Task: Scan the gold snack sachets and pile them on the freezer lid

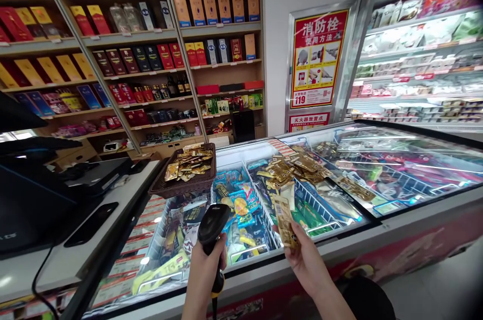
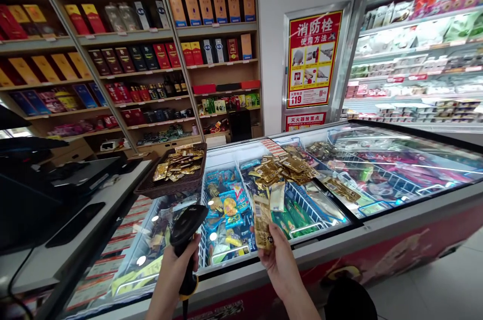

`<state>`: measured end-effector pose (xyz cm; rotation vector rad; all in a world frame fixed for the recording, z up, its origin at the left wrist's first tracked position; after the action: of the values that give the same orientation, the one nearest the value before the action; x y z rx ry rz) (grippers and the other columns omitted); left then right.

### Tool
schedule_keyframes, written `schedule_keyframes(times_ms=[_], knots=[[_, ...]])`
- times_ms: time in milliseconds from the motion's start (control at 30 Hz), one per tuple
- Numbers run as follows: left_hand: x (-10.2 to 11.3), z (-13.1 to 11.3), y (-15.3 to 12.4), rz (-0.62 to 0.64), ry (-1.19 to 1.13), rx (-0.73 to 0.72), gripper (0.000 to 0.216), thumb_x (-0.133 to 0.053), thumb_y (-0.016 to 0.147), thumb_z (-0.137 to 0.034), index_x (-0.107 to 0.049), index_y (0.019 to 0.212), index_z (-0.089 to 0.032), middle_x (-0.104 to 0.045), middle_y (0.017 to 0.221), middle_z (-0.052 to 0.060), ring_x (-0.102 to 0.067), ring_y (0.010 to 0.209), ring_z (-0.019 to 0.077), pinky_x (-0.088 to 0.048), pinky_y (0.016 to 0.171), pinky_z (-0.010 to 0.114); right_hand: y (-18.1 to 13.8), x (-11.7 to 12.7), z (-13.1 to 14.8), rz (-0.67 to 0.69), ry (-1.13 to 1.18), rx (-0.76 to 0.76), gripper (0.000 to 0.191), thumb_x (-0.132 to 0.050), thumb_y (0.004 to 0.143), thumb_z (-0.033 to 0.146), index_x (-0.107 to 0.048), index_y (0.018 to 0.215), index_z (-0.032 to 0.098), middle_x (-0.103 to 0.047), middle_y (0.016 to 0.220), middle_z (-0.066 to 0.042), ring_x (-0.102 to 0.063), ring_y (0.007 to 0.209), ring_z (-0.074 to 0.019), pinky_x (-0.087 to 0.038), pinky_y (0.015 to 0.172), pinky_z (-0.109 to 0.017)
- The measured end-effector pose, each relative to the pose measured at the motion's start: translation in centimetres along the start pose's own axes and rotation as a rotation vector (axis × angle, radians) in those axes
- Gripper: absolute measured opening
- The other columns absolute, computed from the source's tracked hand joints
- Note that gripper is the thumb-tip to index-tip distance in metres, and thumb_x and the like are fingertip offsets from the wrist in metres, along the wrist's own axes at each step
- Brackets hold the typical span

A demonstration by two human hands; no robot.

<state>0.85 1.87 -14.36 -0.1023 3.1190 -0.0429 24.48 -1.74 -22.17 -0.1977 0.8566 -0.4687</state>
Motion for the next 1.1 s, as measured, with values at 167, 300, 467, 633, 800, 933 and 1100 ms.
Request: schedule_keyframes(times_ms=[167, 300, 467, 633, 800, 933, 1100], knots=[[-0.4, -0.4, 0.7, 0.009, 0.032, 0.013, 0.038, -0.080, 0.069, -0.051, -0.065, 0.077, -0.017, -0.054, 0.047, -0.004, -0.049, 0.041, 0.0133, -0.038, 0.046, 0.025, 0.3, -0.7, 0.5, 0.088, -0.245, 0.217, 0.042, -0.094, 0.060, 0.043, -0.074, 0.091, 0.022, -0.073, 0.074, -0.003, -0.061, 0.054, -0.0150, -0.046, 0.045, -0.025], [-0.8, -1.7, 2.4, 0.022, 0.058, -0.056, 0.035, -0.079, 0.070, -0.049, -0.064, 0.075, -0.018, -0.053, 0.046, -0.005, -0.048, 0.040, 0.0133, -0.038, 0.046, 0.026, 2.8, -2.1, 2.4, 0.113, -0.542, 0.279, 0.041, -0.090, 0.061, 0.053, -0.066, 0.063, 0.020, -0.053, 0.046, 0.003, -0.042, 0.040, -0.0117, -0.033, 0.041, -0.027], [-2.2, -3.6, 5.7, 0.047, 0.111, -0.131, 0.029, -0.076, 0.073, -0.044, -0.062, 0.073, -0.018, -0.053, 0.046, -0.005, -0.047, 0.040, 0.0124, -0.038, 0.045, 0.025, 8.4, -5.9, 6.4, 0.185, -0.826, 0.390, 0.046, -0.079, 0.070, 0.062, -0.062, 0.061, 0.020, -0.068, 0.058, -0.003, -0.053, 0.043, -0.0145, -0.040, 0.044, -0.027], [-4.5, -4.3, 9.8, 0.095, 0.115, -0.155, 0.024, -0.073, 0.072, -0.037, -0.056, 0.066, -0.021, -0.050, 0.046, -0.006, -0.045, 0.038, 0.0115, -0.035, 0.042, 0.025, 13.5, -9.1, 7.5, 0.293, -0.928, 0.401, 0.039, -0.073, 0.078, 0.056, -0.067, 0.070, 0.019, -0.072, 0.064, -0.006, -0.061, 0.049, -0.0176, -0.048, 0.050, -0.029], [-6.6, -3.4, 12.3, 0.182, 0.105, -0.104, 0.021, -0.072, 0.071, -0.033, -0.055, 0.066, -0.022, -0.050, 0.048, -0.005, -0.045, 0.037, 0.0115, -0.035, 0.041, 0.026, 16.8, -10.5, 7.1, 0.242, -0.936, 0.424, 0.032, -0.072, 0.083, 0.044, -0.059, 0.065, 0.021, -0.061, 0.050, 0.001, -0.057, 0.047, -0.0149, -0.045, 0.049, -0.024], [-7.5, -2.2, 13.4, 0.196, 0.084, -0.076, 0.021, -0.073, 0.070, -0.033, -0.055, 0.068, -0.021, -0.050, 0.047, -0.005, -0.045, 0.038, 0.0118, -0.036, 0.041, 0.026, 19.0, -11.1, 6.6, 0.186, -1.041, 0.418, 0.037, -0.069, 0.087, 0.040, -0.052, 0.059, 0.021, -0.056, 0.047, 0.002, -0.055, 0.046, -0.0136, -0.039, 0.046, -0.022], [-7.4, -1.3, 13.9, 0.168, 0.085, -0.074, 0.022, -0.074, 0.069, -0.032, -0.056, 0.065, -0.021, -0.050, 0.044, -0.006, -0.045, 0.036, 0.0108, -0.035, 0.040, 0.025, 20.3, -11.5, 6.5, 0.186, -0.983, 0.375, 0.032, -0.071, 0.086, 0.037, -0.056, 0.065, 0.020, -0.057, 0.050, 0.002, -0.057, 0.048, -0.0143, -0.042, 0.048, -0.023]])
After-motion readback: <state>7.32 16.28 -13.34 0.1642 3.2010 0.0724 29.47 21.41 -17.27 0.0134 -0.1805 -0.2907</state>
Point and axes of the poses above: each hand's wrist, its own y-axis towards the middle knuckle, its own x-axis out of the back of the hand, z = x × y, the point moved 4 cm from there along y, towards the middle knuckle
